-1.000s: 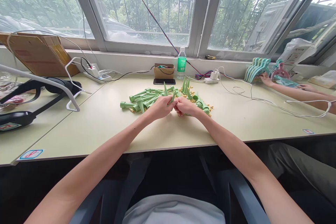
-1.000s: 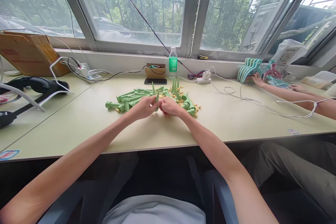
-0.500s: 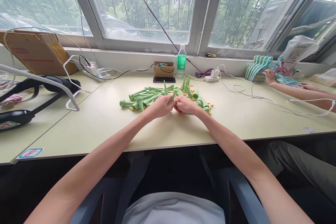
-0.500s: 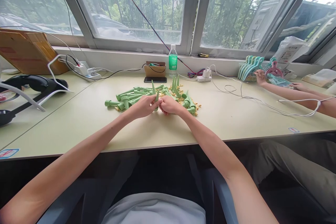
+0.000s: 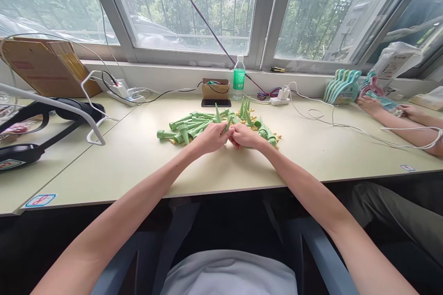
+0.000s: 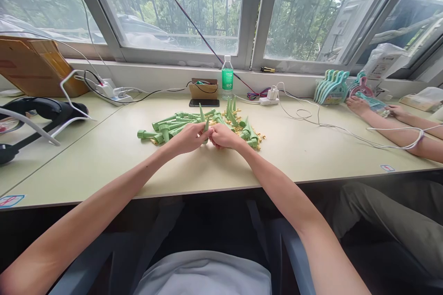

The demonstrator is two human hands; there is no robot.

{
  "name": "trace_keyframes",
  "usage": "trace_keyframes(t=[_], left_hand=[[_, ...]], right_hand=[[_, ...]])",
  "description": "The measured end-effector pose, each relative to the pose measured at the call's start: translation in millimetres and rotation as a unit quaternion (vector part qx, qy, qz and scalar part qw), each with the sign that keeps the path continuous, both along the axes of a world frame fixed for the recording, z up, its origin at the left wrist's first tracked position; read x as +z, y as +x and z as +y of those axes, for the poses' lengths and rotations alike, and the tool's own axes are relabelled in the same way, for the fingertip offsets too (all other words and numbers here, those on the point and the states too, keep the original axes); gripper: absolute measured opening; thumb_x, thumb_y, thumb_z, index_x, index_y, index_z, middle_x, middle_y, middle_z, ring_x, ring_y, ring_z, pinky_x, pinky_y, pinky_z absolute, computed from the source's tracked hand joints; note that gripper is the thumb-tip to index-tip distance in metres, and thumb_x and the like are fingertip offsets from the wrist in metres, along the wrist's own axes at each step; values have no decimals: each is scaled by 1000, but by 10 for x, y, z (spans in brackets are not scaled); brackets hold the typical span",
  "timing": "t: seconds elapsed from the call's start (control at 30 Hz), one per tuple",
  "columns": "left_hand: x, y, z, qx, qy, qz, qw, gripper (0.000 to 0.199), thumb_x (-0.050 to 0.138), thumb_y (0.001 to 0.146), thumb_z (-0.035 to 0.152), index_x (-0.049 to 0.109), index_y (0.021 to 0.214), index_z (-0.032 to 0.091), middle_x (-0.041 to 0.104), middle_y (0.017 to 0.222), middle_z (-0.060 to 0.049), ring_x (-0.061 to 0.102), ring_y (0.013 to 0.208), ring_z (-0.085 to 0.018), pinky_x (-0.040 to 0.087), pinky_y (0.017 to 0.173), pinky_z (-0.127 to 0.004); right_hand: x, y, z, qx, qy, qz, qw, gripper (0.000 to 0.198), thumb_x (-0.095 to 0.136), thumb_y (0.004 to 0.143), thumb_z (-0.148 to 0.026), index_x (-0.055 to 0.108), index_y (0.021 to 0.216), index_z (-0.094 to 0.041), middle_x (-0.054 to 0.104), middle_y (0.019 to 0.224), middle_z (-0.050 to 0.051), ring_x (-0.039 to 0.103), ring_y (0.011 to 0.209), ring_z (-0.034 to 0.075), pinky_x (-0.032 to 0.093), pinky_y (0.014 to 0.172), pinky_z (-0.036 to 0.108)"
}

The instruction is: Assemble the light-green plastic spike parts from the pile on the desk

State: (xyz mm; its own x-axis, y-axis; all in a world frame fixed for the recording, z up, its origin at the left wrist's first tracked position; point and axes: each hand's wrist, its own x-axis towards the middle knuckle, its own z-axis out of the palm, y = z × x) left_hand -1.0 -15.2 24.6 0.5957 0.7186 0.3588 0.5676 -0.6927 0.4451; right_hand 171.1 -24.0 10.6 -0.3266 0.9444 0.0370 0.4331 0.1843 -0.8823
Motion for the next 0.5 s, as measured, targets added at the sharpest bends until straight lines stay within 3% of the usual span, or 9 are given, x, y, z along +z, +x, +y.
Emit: trace_keyframes(t=[0.5], left_hand=[[-28,3,33,-17,21,-62,998,31,46,98,38,47,72,21,59,68,-1,47,62,-15,39,63,-29]], right_hand=[[-35,-27,37,-8,16,87,996,29,44,84,-9,40,58,-21,43,48,-5,49,38,8,37,39,19]])
